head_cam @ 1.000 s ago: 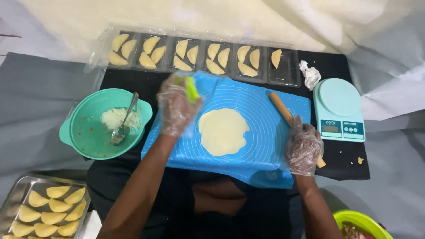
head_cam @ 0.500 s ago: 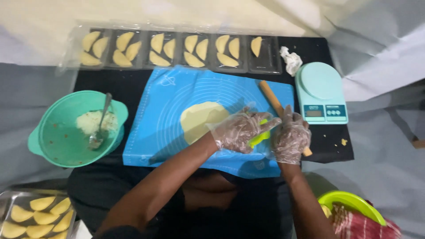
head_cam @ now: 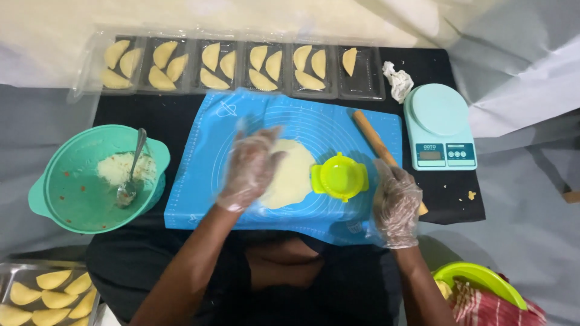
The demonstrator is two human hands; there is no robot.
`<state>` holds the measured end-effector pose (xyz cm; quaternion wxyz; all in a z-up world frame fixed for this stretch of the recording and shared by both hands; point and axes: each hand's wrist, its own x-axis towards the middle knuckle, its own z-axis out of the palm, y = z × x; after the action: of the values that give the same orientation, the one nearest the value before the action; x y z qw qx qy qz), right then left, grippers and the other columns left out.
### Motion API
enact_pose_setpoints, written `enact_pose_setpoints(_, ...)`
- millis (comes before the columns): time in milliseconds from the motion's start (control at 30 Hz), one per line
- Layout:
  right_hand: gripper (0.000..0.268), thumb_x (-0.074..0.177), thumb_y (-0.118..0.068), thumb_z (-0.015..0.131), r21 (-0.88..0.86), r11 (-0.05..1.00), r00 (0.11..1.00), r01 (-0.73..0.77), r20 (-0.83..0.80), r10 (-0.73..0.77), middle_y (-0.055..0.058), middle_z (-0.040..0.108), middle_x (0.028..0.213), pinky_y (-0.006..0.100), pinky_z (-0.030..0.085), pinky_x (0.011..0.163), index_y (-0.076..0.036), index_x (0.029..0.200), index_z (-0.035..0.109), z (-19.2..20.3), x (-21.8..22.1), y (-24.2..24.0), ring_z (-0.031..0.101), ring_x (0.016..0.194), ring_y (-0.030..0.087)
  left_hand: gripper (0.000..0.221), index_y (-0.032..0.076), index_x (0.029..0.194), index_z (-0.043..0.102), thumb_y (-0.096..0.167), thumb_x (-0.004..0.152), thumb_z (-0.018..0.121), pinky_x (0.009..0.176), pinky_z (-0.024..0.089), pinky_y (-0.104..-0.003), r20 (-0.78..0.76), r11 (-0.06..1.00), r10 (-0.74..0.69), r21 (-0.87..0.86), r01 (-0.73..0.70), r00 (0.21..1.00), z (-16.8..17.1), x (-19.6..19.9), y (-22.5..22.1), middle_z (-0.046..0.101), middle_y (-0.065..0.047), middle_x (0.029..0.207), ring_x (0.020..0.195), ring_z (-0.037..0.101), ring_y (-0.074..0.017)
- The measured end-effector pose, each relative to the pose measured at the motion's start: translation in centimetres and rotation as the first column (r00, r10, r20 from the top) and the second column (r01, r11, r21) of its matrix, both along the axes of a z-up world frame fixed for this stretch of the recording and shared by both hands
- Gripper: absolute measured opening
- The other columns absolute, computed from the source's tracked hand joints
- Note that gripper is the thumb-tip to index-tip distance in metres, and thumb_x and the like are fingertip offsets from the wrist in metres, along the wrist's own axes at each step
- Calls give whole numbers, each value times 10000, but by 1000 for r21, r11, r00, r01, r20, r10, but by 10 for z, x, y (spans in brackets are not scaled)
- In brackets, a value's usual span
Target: Rolling out dough with a rolling pin, adding filling with a spoon, and using a manual press mold to shape and seal dumplings.
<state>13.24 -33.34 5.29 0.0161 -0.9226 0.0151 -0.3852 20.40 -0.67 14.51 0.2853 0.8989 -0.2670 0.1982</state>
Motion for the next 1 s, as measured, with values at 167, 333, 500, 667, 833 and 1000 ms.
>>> enact_pose_setpoints(167, 269, 941, -233, 674, 237, 969, 951, -68, -278, 135, 58, 765, 1093, 439, 616, 828, -270, 1173, 804, 23, -8, 13, 724, 987, 348, 651, 12, 1084, 716, 640, 976, 584, 890, 607, -461, 42, 918, 341, 200, -342, 939, -27, -17, 37, 704, -242, 765, 750, 746, -374)
enact_pose_setpoints(333, 307, 923, -372, 724, 265, 962, 923, -63, -352, 157, 100, 748, 1045, 487, 604, 799, -207, 1173, 788, 37, -10, 23, 712, 951, 392, 547, 58, 1011, 713, 594, 949, 621, 809, 605, -443, 50, 895, 365, 255, -365, 930, -30, -14, 34, 700, -210, 724, 720, 745, -365)
enact_pose_setpoints(500, 400, 902, -472, 728, 286, 957, 882, -48, -437, 175, 114, 726, 1078, 497, 599, 818, -227, 1216, 765, 37, 1, 30, 710, 957, 394, 419, 118, 916, 709, 535, 914, 669, 704, 603, -420, 63, 867, 372, 334, -371, 926, -35, -9, 30, 695, -170, 671, 683, 744, -354)
enact_pose_setpoints(667, 213, 901, -230, 737, 145, 962, 860, -230, -432, 271, 164, 746, 1091, 486, 615, 788, -134, 1078, 807, 60, 15, 38, 710, 941, 432, 266, 167, 811, 697, 422, 875, 739, 661, 594, -401, 31, 887, 325, 336, -316, 945, -25, -11, 36, 681, -100, 602, 655, 738, -325)
enact_pose_setpoints(833, 232, 930, -231, 663, 296, 900, 745, -321, -507, 433, 171, 727, 1206, 504, 593, 892, -153, 1097, 804, 67, 24, 35, 681, 1083, 430, 274, 121, 757, 698, 358, 886, 742, 720, 585, -397, -37, 911, 339, 263, -318, 940, -17, -13, 37, 680, -121, 593, 681, 731, -340)
enact_pose_setpoints(1000, 263, 921, -198, 646, 374, 864, 686, -338, -531, 498, 222, 725, 1209, 537, 587, 898, -104, 1126, 782, 87, 28, 45, 659, 1102, 475, 237, 122, 770, 710, 309, 915, 725, 759, 580, -394, -94, 925, 326, 238, -297, 941, -4, -15, 38, 702, -124, 622, 726, 742, -332)
